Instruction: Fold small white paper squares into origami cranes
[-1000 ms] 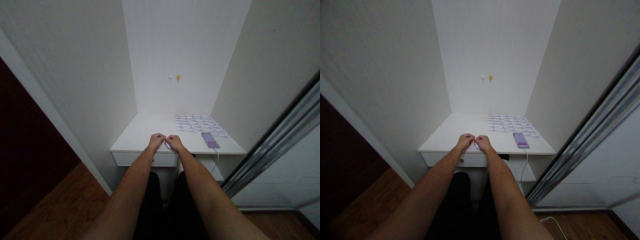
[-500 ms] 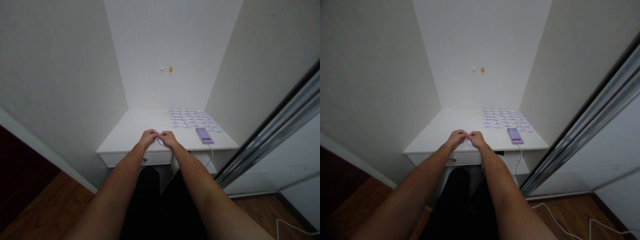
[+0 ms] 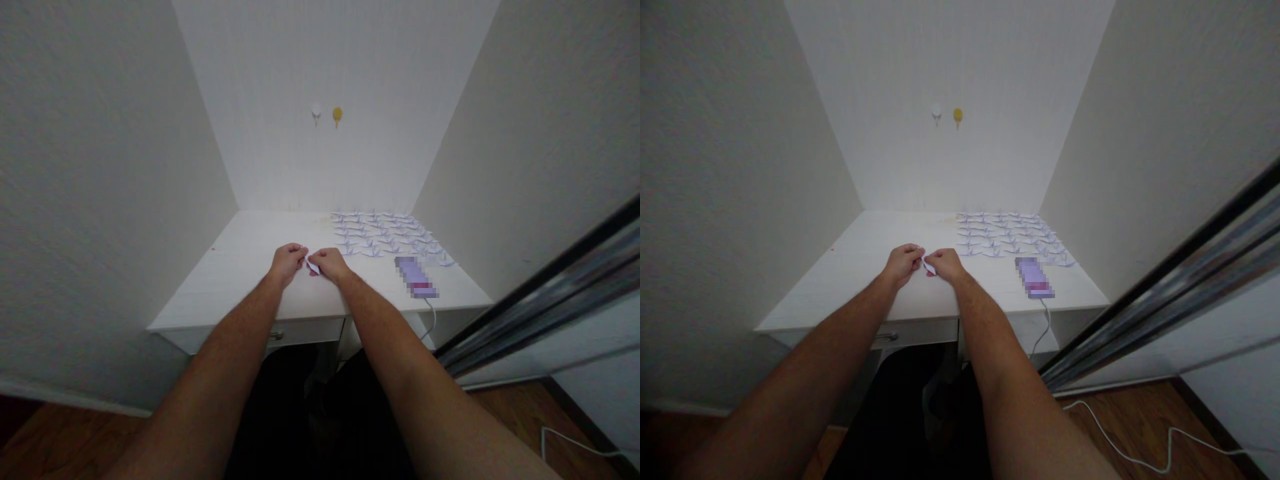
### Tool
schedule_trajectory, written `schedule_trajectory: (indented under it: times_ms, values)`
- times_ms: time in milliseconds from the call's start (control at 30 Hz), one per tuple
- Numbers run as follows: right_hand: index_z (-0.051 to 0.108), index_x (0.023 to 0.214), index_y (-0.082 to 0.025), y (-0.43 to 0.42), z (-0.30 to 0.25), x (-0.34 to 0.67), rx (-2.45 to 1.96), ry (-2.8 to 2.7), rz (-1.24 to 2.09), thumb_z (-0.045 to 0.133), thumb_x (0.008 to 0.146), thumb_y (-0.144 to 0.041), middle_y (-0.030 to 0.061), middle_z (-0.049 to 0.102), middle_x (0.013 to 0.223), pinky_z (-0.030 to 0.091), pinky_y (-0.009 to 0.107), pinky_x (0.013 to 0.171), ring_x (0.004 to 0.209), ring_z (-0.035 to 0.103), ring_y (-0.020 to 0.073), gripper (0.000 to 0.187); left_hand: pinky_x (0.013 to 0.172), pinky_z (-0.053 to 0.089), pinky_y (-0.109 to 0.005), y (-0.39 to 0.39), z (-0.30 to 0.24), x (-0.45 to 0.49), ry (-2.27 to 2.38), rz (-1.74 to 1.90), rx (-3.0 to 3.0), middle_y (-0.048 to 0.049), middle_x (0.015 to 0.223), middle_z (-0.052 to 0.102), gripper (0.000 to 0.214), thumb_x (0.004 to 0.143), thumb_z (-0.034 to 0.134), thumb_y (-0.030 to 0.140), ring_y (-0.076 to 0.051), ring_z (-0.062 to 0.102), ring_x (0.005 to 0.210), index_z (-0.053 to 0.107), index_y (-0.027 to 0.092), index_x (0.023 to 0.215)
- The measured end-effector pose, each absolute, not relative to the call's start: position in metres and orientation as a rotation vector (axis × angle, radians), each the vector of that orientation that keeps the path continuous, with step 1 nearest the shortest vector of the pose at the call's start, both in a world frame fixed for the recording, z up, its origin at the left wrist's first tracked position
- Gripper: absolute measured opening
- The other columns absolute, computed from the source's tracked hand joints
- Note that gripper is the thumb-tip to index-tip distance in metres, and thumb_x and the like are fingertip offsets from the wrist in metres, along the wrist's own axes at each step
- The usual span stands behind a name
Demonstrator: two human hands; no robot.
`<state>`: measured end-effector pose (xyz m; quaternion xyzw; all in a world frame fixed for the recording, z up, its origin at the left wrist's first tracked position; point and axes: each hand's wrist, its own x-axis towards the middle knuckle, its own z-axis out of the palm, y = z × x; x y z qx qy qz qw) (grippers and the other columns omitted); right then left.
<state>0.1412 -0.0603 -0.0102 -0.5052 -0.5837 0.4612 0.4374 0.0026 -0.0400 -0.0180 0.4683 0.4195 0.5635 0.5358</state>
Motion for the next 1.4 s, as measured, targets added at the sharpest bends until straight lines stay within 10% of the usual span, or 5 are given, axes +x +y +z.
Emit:
schedule_trajectory:
  times_ms: [300,700,1400]
  values:
    - [0.061,0.059,-0.013,-0.001,-0.012,0.14,-1.135,-1.4,1.326,0.063,0.069,-0.016,0.0007,0.063,0.054,0.053,0.024,0.05,0.047,0.054,0.0095,0.011,0.042,0.024,-0.02,0.007,-0.017,-0.002,0.985,1.373,1.068,0.0047,0.05,0.047,0.021,0.063,0.074,0.02,-0.006,0.04,0.043,0.054,0.016,0.065]
    - [0.06,0.068,-0.014,0.005,-0.019,0.145,-1.042,-1.451,1.235,0.069,0.079,-0.042,0.0021,0.064,0.062,0.049,0.021,0.048,0.05,0.057,0.0093,0.031,0.042,0.021,-0.021,0.011,-0.013,-0.002,0.928,1.276,1.141,0.0026,0.052,0.049,0.019,0.063,0.075,0.013,-0.006,0.039,0.042,0.056,0.016,0.064]
    - [0.063,0.069,-0.014,-0.007,-0.013,0.142,-1.132,-1.316,1.26,0.071,0.072,-0.024,0.0021,0.068,0.061,0.047,0.02,0.046,0.046,0.057,0.0087,0.013,0.043,0.032,-0.02,0.004,-0.012,-0.003,0.9,1.47,1.169,0.0043,0.054,0.056,0.024,0.06,0.077,0.021,-0.006,0.044,0.043,0.054,0.017,0.065]
